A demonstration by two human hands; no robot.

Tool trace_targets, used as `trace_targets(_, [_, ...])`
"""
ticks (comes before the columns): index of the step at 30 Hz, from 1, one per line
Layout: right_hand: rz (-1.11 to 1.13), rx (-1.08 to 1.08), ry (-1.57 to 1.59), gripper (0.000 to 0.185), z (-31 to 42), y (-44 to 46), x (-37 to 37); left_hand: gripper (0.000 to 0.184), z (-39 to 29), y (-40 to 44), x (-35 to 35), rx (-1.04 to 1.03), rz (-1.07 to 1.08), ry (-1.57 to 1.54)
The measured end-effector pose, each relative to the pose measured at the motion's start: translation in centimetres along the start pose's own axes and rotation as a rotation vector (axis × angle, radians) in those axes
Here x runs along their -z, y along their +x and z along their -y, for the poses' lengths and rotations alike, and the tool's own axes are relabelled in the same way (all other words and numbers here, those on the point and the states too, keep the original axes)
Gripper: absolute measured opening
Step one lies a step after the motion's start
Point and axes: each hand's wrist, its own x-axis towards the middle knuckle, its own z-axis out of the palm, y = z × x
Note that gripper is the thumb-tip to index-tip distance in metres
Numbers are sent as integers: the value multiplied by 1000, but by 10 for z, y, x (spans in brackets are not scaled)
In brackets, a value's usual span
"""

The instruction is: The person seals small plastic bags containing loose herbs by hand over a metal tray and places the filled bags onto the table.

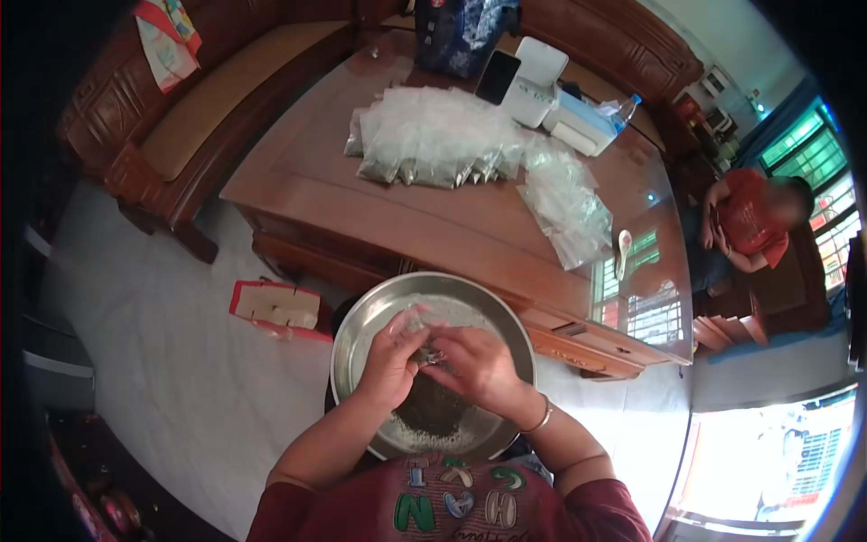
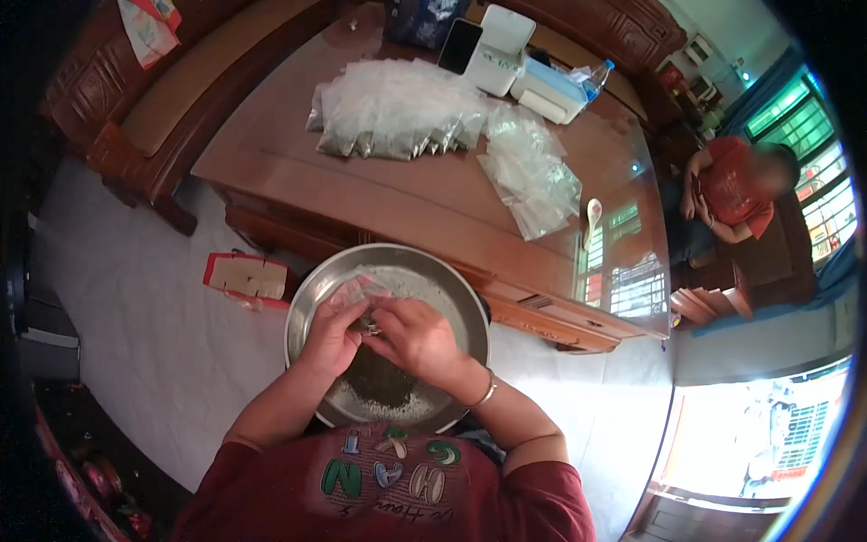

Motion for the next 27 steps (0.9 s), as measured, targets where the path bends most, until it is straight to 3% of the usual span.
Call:
trace_targets(2, [-118, -166, 174, 20, -4, -15, 16, 40, -5, -5, -5, 49, 54, 32])
trace_targets(4, [-118, -550, 305, 15, -12, -24, 34, 39, -8, -13, -7, 57, 122, 67])
trace_targets(5, [-119, -558, 303, 15, -14, -26, 34, 39, -10, -17, -7, 56, 192, 101])
trace_targets(7, [-189, -870, 953, 13, -20, -32, 31, 39, -12, -23, -8, 49, 336, 167])
trace_targets(8, [-193, -871, 951, 13, -20, -37, 31, 39, -11, -25, -8, 51, 339, 168])
trace_targets(12, [132, -989, 1606, 11, -18, -52, 30, 40, -13, -32, -9, 61, 437, 204])
trace_targets(18, [5, -946, 1628, 8, -3, -49, 44, 38, -19, -33, -9, 111, 184, 356])
trace_targets(22, [-92, -896, 1351, 6, 9, -46, 53, 33, -14, -39, -11, -595, -35, 1053])
trace_targets(24, [-57, -878, 1263, 4, 19, -39, 59, 29, -15, -49, -26, -260, 151, 753])
trace_targets(27, [-6, -776, 1106, 3, 33, -32, 53, 22, -14, -56, -51, -253, 222, 824])
